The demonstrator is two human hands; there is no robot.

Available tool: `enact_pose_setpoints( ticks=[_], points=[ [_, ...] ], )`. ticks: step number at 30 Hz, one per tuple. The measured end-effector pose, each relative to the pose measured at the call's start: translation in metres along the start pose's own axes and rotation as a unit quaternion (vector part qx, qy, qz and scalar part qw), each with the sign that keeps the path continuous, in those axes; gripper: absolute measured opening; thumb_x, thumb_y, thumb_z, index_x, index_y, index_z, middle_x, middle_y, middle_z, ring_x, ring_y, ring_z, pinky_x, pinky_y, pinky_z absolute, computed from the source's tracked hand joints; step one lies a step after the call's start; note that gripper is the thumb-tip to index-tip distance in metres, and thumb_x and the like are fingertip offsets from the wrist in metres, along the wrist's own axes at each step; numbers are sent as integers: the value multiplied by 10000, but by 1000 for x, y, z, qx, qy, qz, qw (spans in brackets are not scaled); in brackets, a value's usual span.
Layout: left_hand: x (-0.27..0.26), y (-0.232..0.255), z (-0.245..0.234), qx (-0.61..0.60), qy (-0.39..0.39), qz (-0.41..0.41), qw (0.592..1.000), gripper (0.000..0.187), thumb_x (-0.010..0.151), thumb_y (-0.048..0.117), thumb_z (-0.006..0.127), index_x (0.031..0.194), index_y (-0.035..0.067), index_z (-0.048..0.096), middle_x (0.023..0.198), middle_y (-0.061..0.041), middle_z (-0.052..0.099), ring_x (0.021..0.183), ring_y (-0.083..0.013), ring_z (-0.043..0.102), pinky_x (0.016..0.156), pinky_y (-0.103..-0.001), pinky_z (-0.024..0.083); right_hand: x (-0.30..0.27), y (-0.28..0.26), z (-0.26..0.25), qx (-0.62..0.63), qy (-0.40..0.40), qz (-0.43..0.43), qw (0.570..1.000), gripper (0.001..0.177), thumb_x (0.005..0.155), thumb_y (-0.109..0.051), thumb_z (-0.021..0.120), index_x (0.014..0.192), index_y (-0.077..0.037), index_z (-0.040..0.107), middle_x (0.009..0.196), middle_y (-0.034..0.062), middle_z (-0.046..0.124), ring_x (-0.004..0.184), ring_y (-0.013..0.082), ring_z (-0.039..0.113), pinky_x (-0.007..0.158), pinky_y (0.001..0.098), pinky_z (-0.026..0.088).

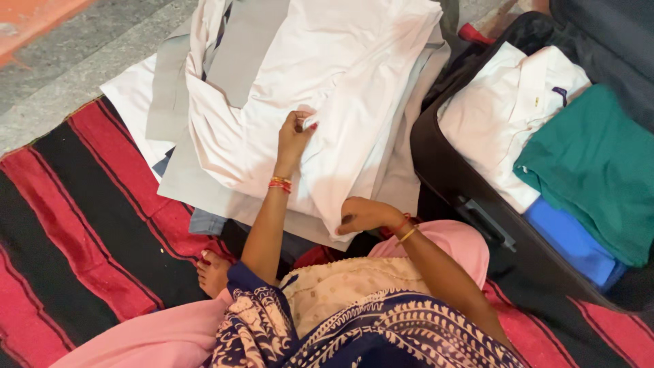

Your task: The person folds shirts and trousers by hand and places them inside an open suitcase.

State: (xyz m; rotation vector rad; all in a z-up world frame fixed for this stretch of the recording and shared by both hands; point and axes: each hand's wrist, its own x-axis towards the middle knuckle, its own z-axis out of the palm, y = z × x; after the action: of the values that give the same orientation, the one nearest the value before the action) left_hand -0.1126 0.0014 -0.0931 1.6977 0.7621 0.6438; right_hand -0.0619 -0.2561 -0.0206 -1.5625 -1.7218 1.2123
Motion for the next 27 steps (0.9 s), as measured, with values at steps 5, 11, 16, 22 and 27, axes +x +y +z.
enact_pose_setpoints(
  ticks=[5,11,16,22,27],
  points=[
    [14,-17,-10,118,-21,61,991,422,751,128,840,1084,82,585,823,-25,685,694,-177,650,635,-334,525,0,7,-2,-41,-93,53,993,350,858,-280,762,800,56,683,671,201,589,573,265,556,587,386,471],
    [16,19,-4,228,69,193,952,483,709,96,841,1113,69,577,976,-162,635,917,-367,571,802,-449,486,-2,22,-24,81,53,47,994,259,903,-230,710,801,6,686,632,66,604,571,126,528,553,331,464],
    [63,46,42,170,9,219,961,456,755,111,835,1123,70,568,1065,-168,639,993,-383,568,876,-467,455,7,44,-44,197,333,76,919,127,987,-152,669,923,-44,685,711,40,615,632,133,561,598,297,465],
    [130,56,121,127,9,294,947,359,767,-35,743,1089,59,614,1086,-161,650,1015,-401,572,904,-464,473,5,37,-66,3,500,65,864,457,883,-75,682,1332,-89,603,1317,197,558,957,220,658,805,294,576],
    [183,57,178,142,-24,321,936,473,753,-163,617,1140,106,655,1229,-128,649,1122,-370,571,983,-427,499,-1,37,-83,-184,498,75,844,673,838,-136,758,1474,-126,538,1543,262,400,1297,426,474,1048,469,443]
  ],
)
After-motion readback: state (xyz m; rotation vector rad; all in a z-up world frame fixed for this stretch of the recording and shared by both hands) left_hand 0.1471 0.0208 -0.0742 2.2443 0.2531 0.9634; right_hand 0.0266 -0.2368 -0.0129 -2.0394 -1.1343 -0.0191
